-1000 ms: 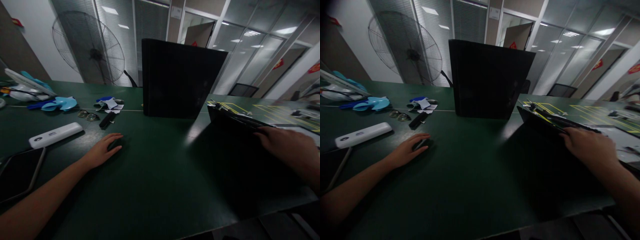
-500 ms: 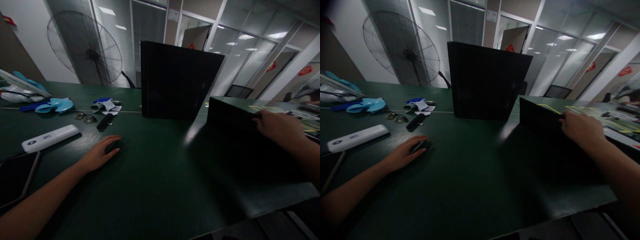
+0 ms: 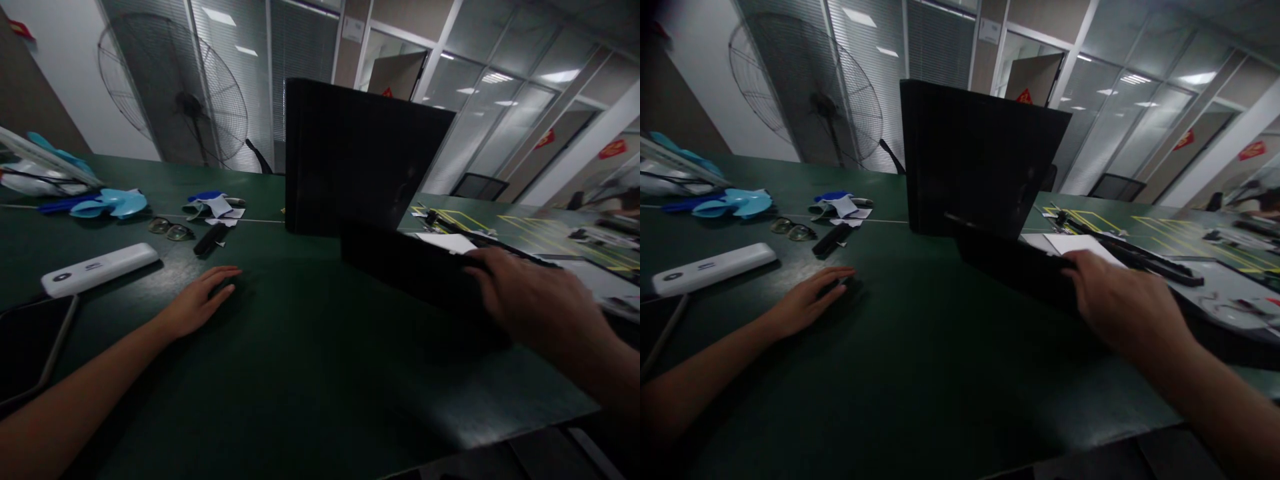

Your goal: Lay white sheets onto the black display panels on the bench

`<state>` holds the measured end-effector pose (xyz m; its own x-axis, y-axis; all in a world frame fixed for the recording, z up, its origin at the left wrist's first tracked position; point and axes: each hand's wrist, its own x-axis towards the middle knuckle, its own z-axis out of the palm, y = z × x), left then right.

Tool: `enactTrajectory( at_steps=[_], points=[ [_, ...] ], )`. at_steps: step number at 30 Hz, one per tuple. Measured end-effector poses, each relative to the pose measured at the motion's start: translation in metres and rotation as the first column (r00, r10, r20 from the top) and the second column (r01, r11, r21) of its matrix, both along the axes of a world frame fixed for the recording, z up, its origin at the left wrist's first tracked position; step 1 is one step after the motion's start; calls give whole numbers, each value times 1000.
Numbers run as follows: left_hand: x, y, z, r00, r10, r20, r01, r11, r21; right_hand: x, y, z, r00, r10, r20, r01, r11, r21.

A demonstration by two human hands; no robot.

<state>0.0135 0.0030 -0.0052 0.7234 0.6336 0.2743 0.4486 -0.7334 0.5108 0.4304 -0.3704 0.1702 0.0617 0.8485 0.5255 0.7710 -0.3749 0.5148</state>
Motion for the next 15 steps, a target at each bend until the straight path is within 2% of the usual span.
enactTrajectory(
  at_steps=[1,3,4,6,9,11,12,13,14,15],
  points=[
    [-1,0,0,999,33,27,-32,999,-14,-21,-1,-12,985,170,-18,-170,985,7],
    [-5,1,0,990,115,80,-111,992,-54,-61,-3,-38,880,464,-103,-468,883,-16],
    [-6,1,0,982,157,103,-149,986,-78,-79,-3,-52,823,557,-115,-562,827,-19],
    [-8,2,1,969,209,131,-193,974,-122,-110,-1,-79,756,642,-132,-649,760,-22],
    [-8,1,1,975,175,135,-158,980,-124,-136,9,-114,695,684,-220,-708,705,-43],
    [-6,0,1,993,91,81,-86,994,-65,-135,23,-124,665,648,-371,-725,680,-110],
    [-5,-1,0,998,48,31,-47,999,-20,-127,33,-123,676,591,-441,-704,695,-147],
    [-4,-2,0,999,7,-32,-7,1000,30,-115,44,-119,705,518,-485,-657,735,-170],
    [-3,-4,-1,995,-29,-100,37,996,77,-97,56,-113,746,439,-500,-585,791,-178],
    [-2,-5,-1,984,-65,-165,84,990,111,-74,68,-104,808,350,-474,-467,872,-151]
  ],
)
